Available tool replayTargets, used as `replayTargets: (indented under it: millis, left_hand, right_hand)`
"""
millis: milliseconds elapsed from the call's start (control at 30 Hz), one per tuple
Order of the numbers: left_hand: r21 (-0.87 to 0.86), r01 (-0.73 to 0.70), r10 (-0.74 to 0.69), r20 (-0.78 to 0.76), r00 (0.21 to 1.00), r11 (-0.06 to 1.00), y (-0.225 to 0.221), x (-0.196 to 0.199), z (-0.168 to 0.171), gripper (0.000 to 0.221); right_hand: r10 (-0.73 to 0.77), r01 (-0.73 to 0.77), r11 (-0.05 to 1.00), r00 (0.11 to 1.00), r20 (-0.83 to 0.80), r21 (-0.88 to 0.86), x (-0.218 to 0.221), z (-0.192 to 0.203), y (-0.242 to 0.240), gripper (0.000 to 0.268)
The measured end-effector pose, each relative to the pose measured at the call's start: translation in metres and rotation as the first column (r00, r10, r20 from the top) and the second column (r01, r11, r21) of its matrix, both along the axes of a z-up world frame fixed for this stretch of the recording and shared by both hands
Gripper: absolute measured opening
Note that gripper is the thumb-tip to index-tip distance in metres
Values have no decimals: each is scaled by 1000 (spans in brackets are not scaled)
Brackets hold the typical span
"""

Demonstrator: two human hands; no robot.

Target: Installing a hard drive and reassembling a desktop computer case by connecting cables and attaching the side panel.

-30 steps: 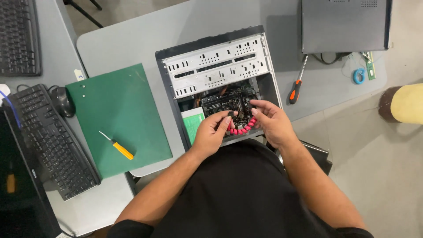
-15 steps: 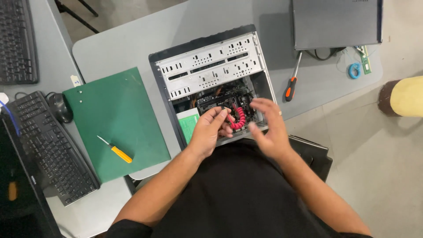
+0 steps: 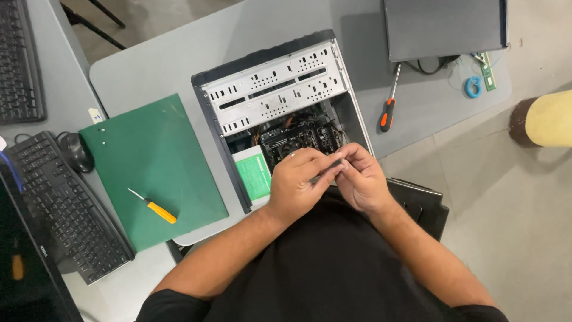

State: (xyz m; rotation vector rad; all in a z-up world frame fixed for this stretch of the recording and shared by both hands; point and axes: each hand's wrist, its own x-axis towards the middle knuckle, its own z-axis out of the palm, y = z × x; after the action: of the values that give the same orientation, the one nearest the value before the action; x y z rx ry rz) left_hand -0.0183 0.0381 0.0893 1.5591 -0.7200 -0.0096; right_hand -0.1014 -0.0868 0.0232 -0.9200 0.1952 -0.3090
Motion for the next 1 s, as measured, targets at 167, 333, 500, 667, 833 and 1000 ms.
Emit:
replayTargets:
  millis: [167, 333, 500, 667, 833, 1000]
  left_hand:
    - [20, 14, -16, 81, 997, 1000, 2, 4, 5, 11]
    - [14, 26, -26, 7, 1000, 1000, 1, 5, -9, 11]
    - [262, 566, -458, -375, 806, 781, 5, 10, -29, 61]
    - [308, 702, -503, -522, 689, 642, -12, 5, -47, 32]
    - [449, 720, -566, -445, 694, 529, -20, -2, -63, 30]
    - [389, 601, -376, -515, 770, 699, -15, 4, -76, 25]
  right_hand:
    - [18, -19, 999, 999, 42, 41, 5, 16, 5, 7]
    - [40, -40, 999, 999, -20, 4, 8, 27, 7, 9]
    - [-241, 225, 971, 921, -305, -87, 16, 25, -4, 13]
    - [-490, 125, 727, 784, -382, -676, 33, 11, -52, 11]
    - [-546, -192, 553, 652, -527, -811, 43, -40, -52, 11]
    - [-703, -602, 285, 398, -590, -746, 67, -81, -49, 13]
